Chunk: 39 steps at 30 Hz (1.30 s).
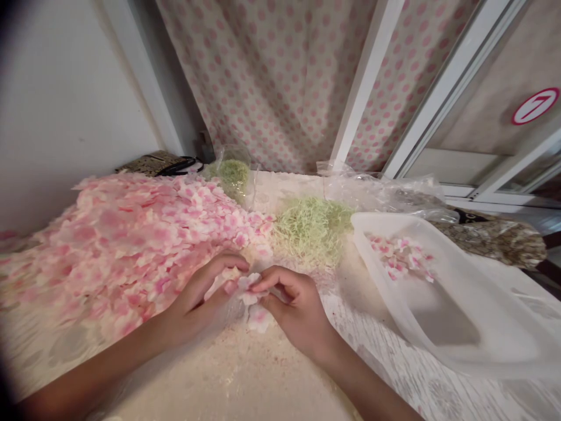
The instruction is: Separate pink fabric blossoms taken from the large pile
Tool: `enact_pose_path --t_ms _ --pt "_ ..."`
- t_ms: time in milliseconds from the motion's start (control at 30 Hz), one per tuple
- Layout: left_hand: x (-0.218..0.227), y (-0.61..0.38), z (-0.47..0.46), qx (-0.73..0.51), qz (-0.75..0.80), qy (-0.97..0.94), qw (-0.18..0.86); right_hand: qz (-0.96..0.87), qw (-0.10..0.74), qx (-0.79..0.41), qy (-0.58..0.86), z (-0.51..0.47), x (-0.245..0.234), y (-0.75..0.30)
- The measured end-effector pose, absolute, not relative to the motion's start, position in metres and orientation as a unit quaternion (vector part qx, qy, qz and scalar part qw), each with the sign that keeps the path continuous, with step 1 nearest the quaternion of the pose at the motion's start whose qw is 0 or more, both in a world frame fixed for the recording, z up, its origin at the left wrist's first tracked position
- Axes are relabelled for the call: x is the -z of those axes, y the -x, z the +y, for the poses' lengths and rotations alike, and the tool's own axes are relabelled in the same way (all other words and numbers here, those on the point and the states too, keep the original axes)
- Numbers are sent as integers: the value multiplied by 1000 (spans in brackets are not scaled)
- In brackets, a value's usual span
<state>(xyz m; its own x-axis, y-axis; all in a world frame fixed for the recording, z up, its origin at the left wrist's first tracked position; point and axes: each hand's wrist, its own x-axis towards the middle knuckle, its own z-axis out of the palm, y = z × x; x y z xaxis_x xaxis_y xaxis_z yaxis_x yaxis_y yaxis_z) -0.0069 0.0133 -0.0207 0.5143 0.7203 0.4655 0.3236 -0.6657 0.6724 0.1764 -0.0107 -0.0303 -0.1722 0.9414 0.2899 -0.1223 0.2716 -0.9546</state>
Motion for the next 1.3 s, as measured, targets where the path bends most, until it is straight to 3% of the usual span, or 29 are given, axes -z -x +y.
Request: enact_pose_path --t_ms 233,367,467,633,700,800,900,1033,1300 --pt "17 2 13 -418 297 -788 341 -614 523 -469 359 -11 32 -177" --pt "20 1 14 -420 293 -793 329 -622 517 -458 369 -11 32 -177" --pt "21 2 12 -421 282 -822 260 -635 520 -436 369 -11 32 -177" --pt "20 5 6 -384 230 -894 21 -648 491 -414 409 -16 30 -174" --pt "19 6 5 -374 221 -900 -27 -660 469 -419 411 -16 29 -174" --pt "18 7 8 -407 276 -871 -8 -653 488 -392 426 -9 29 -181" --pt "12 4 20 -436 383 -811 75 -572 582 -342 466 6 31 -195" --pt "4 -12 52 -366 437 -810 134 -453 699 -302 464 27 39 -211" --pt "24 -57 127 -238 447 -856 104 -448 697 -322 458 39 52 -210"
